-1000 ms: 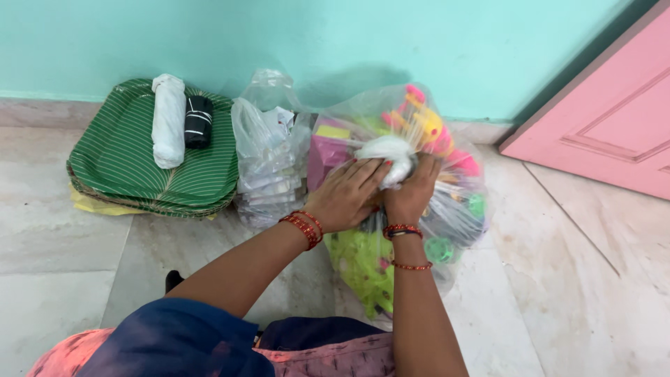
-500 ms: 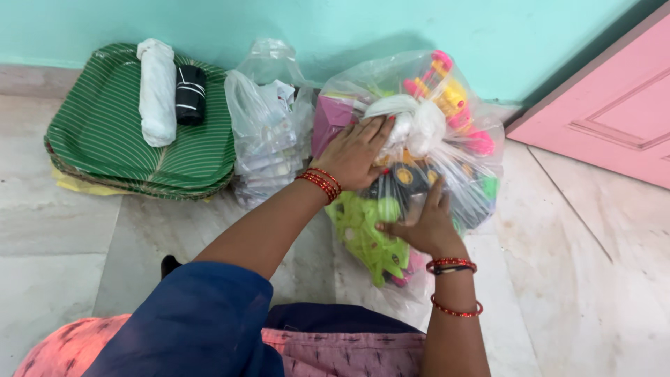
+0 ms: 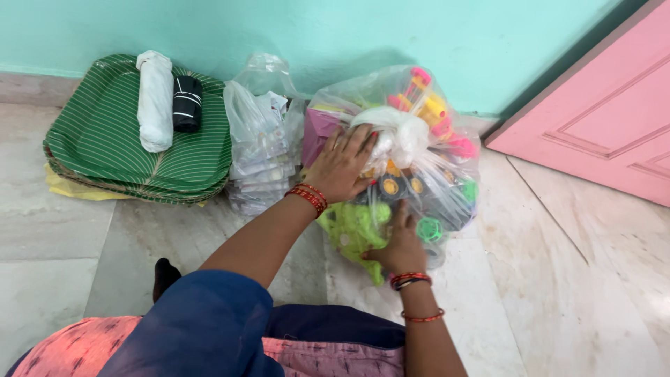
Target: The person folds a white cloth and places it on a green tray. They then gather items from a large plastic bag, including colorful toys and other objects, and pack them into a smaller plastic bag, which they tie shut.
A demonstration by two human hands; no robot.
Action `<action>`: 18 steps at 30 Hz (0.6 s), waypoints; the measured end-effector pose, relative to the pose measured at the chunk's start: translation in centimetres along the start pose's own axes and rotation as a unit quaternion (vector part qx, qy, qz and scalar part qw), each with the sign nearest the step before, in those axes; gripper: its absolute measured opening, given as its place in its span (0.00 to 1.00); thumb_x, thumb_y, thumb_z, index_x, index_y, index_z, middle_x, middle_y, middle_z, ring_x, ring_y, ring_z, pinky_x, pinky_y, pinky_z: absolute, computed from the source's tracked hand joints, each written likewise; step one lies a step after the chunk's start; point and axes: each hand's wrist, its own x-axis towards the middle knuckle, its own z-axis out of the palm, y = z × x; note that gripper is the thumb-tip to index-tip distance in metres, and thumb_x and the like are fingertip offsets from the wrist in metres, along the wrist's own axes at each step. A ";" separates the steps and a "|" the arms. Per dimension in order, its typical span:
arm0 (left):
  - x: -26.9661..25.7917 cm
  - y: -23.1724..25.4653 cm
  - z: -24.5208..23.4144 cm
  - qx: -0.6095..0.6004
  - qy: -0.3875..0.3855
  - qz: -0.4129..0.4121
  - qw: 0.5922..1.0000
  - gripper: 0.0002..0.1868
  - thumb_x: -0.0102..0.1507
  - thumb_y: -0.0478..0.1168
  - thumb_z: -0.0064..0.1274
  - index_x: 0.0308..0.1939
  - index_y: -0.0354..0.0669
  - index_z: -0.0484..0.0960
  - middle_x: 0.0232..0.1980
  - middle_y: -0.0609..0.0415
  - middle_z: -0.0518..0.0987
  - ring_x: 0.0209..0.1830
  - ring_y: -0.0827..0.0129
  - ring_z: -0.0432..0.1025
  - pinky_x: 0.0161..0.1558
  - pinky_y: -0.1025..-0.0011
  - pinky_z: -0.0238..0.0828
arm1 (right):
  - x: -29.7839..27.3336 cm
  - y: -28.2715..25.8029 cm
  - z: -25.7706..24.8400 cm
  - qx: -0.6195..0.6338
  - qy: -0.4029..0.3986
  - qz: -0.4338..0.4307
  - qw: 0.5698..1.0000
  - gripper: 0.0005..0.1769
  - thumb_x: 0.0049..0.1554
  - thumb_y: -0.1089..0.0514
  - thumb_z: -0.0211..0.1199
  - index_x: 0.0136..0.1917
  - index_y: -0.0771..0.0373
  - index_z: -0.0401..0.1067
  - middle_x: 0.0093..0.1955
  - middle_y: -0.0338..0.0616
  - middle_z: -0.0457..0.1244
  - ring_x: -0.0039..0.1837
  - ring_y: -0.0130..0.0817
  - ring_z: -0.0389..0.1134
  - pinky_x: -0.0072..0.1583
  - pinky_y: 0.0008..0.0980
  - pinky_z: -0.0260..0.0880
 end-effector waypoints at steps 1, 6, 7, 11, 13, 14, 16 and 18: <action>0.2 0.2 0.4 0.022 0.003 0.008 1.000 0.50 0.60 0.59 0.60 0.75 0.36 0.55 0.78 0.40 0.51 0.78 0.49 0.50 0.75 0.41 0.44 | 0.5 0.4 -0.5 -0.001 -0.011 0.021 1.000 0.90 0.26 0.47 0.88 0.84 0.52 0.27 0.81 0.64 0.42 0.72 0.57 0.62 0.67 0.43 0.68; 3.4 1.2 2.1 -0.039 -0.077 -0.081 0.993 0.57 0.57 0.64 0.59 0.78 0.38 0.48 0.80 0.42 0.48 0.81 0.52 0.45 0.74 0.42 0.41 | 2.1 2.9 -2.6 -0.015 0.005 0.016 1.000 0.91 0.23 0.47 0.90 0.83 0.47 0.29 0.82 0.63 0.39 0.75 0.59 0.57 0.70 0.45 0.64; 3.7 1.4 2.3 -0.070 -0.104 -0.111 0.986 0.59 0.56 0.65 0.59 0.78 0.38 0.46 0.81 0.42 0.47 0.81 0.53 0.44 0.74 0.43 0.40 | 2.2 3.7 -3.0 -0.028 0.012 0.012 0.999 0.91 0.22 0.47 0.91 0.82 0.46 0.29 0.82 0.62 0.39 0.76 0.59 0.55 0.70 0.45 0.63; 2.7 2.6 2.3 -0.060 -0.090 -0.112 0.988 0.60 0.56 0.65 0.60 0.77 0.35 0.45 0.80 0.42 0.50 0.81 0.53 0.45 0.74 0.42 0.42 | 2.5 4.7 -2.2 -0.012 -0.030 0.028 0.999 0.94 0.23 0.49 0.88 0.85 0.47 0.24 0.84 0.65 0.34 0.75 0.57 0.59 0.70 0.43 0.66; 1.8 2.6 1.5 -0.041 -0.089 -0.095 0.991 0.59 0.54 0.62 0.61 0.76 0.32 0.49 0.77 0.41 0.53 0.78 0.53 0.48 0.69 0.41 0.44 | 2.5 4.1 -1.2 -0.055 -0.049 0.005 0.997 0.93 0.24 0.43 0.91 0.83 0.57 0.25 0.80 0.72 0.35 0.77 0.60 0.52 0.71 0.42 0.61; 2.2 2.5 1.1 -0.089 -0.078 -0.114 0.986 0.49 0.60 0.61 0.57 0.74 0.34 0.55 0.74 0.42 0.58 0.76 0.53 0.52 0.70 0.43 0.47 | 2.4 3.7 -0.8 -0.075 -0.059 -0.005 0.995 0.94 0.25 0.40 0.92 0.82 0.62 0.25 0.78 0.75 0.35 0.78 0.61 0.49 0.72 0.42 0.59; 2.4 2.1 0.6 -0.186 -0.062 -0.156 0.968 0.32 0.71 0.57 0.50 0.71 0.39 0.68 0.69 0.45 0.67 0.71 0.55 0.61 0.73 0.46 0.53 | 2.2 2.9 -1.3 -0.094 -0.060 0.018 0.994 0.84 0.29 0.34 0.88 0.80 0.68 0.37 0.78 0.73 0.42 0.75 0.59 0.55 0.70 0.43 0.64; 3.0 2.3 0.4 -0.212 0.047 -0.133 0.967 0.23 0.70 0.47 0.50 0.66 0.42 0.75 0.67 0.46 0.70 0.69 0.54 0.65 0.71 0.52 0.61 | 1.7 2.1 -2.2 -0.103 -0.056 0.024 0.993 0.74 0.33 0.30 0.83 0.75 0.71 0.49 0.75 0.69 0.50 0.72 0.57 0.61 0.67 0.45 0.67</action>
